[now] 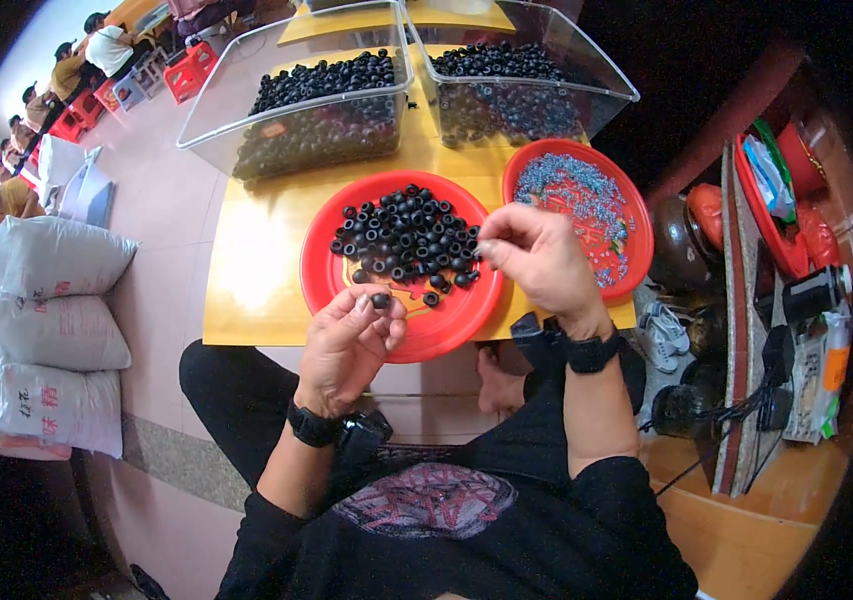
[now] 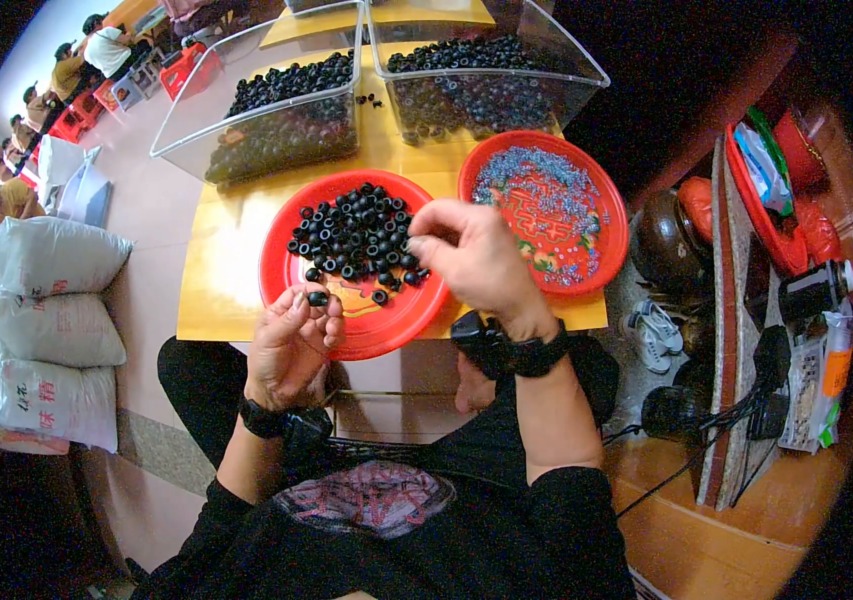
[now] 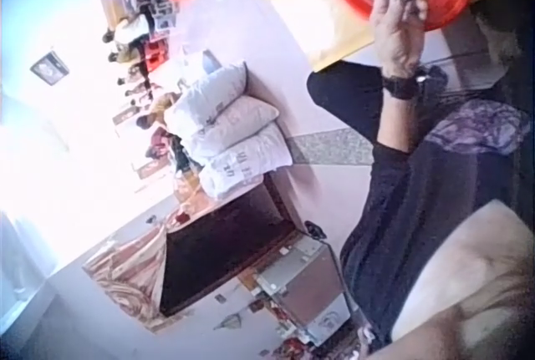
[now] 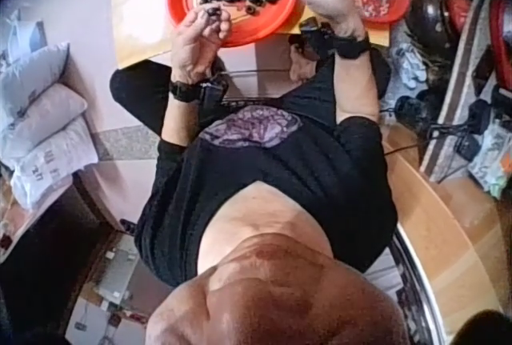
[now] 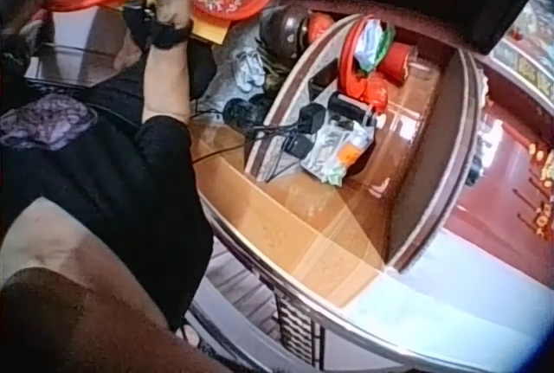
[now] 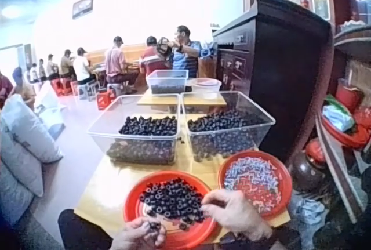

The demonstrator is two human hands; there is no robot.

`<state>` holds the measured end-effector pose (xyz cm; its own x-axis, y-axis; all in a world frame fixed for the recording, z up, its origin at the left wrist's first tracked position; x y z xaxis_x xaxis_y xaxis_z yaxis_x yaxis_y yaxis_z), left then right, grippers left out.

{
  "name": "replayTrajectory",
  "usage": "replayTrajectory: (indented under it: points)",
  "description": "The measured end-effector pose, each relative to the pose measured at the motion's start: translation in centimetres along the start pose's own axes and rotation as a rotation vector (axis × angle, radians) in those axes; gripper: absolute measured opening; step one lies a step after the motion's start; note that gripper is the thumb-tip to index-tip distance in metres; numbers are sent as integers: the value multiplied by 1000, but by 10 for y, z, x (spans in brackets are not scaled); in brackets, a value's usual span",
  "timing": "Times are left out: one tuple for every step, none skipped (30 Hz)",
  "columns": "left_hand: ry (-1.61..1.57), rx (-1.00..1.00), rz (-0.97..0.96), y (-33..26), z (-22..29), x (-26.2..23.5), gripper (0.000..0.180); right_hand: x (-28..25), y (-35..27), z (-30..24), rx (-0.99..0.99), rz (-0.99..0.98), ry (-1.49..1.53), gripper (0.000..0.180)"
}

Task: Assembling small black plastic components by inserting orange rings into them.

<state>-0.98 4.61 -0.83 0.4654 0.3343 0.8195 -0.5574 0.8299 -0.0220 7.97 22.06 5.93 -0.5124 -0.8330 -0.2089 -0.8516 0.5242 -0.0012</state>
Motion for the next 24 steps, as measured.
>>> replayTrajectory:
  points:
    - [1, -1, 0, 0, -1, 0, 20, 10, -2, -1, -5, -42, 49, 3]
    - [-15, 7, -5, 0, -2, 1, 19, 19, -4, -4, -33, -84, 54, 3]
    - [-30, 16, -8, 0, -1, 1, 19, 29, -6, -7, -62, -128, 60, 4]
    - [-28, 18, -6, -1, -1, 1, 19, 40, -6, -5, -42, -164, 78, 3]
    - [-54, 14, -11, -2, 0, 0, 20, 48, -7, -7, -90, -165, 29, 2]
    - [-83, 8, -19, -2, -1, 1, 20, 54, -9, -7, -104, -159, 27, 2]
    - [-84, 8, -20, -1, -1, 1, 20, 59, -10, -10, -118, -153, 26, 3]
    - [-99, 4, -35, -1, -2, 3, 21, 61, -14, -18, -173, -155, 44, 4]
    - [-112, 0, -48, -2, -2, 5, 22, 65, -15, -20, -175, -157, 44, 4]
    - [-112, 2, -47, -3, -2, 5, 22, 66, -16, -23, -207, -121, 12, 5]
    - [-81, 4, -35, -4, -1, 3, 22, 66, -18, -25, -240, -85, -20, 5]
    - [-51, 6, -24, -4, -1, 3, 23, 67, -19, -25, -273, -73, -59, 5]
    - [-52, 8, -26, -4, -1, 3, 23, 68, -19, -23, -275, -73, -61, 5]
    - [-13, 38, -51, -4, -1, 5, 23, 68, -21, -25, -334, -39, -75, 6]
    - [29, 69, -74, -4, 0, 7, 22, 68, -23, -26, -393, -6, -86, 7]
    - [29, 70, -74, -4, -1, 8, 22, 70, -23, -26, -394, -7, -87, 7]
    - [46, 85, -70, -4, 0, 9, 22, 71, -23, -26, -407, -6, -83, 8]
    - [62, 98, -65, -5, 0, 10, 21, 72, -24, -26, -418, -5, -81, 8]
    - [60, 98, -64, -6, -2, 12, 21, 73, -24, -24, -417, -6, -82, 8]
    - [70, 115, -64, -6, -2, 13, 20, 74, -25, -23, -445, 13, -141, 11]
    - [82, 135, -66, -5, -1, 14, 19, 74, -25, -23, -476, 31, -199, 14]
    - [83, 137, -66, -5, -1, 14, 19, 74, -25, -22, -478, 30, -199, 14]
    - [89, 145, -52, -6, -2, 13, 18, 75, -26, -21, -493, 15, -229, 13]
    - [94, 152, -37, -6, -2, 11, 18, 76, -27, -21, -506, -2, -259, 13]
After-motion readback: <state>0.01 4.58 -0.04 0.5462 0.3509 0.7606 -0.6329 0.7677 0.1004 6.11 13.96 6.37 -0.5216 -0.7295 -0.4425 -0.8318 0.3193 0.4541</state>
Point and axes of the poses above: each hand's wrist, its own y-axis towards the middle knuckle, its own x-axis out of the palm, z = x × y, the point moved 6 cm from there along y, towards the middle knuckle, and after that the axes turned 9 degrees about x, right-handed, at the moved point
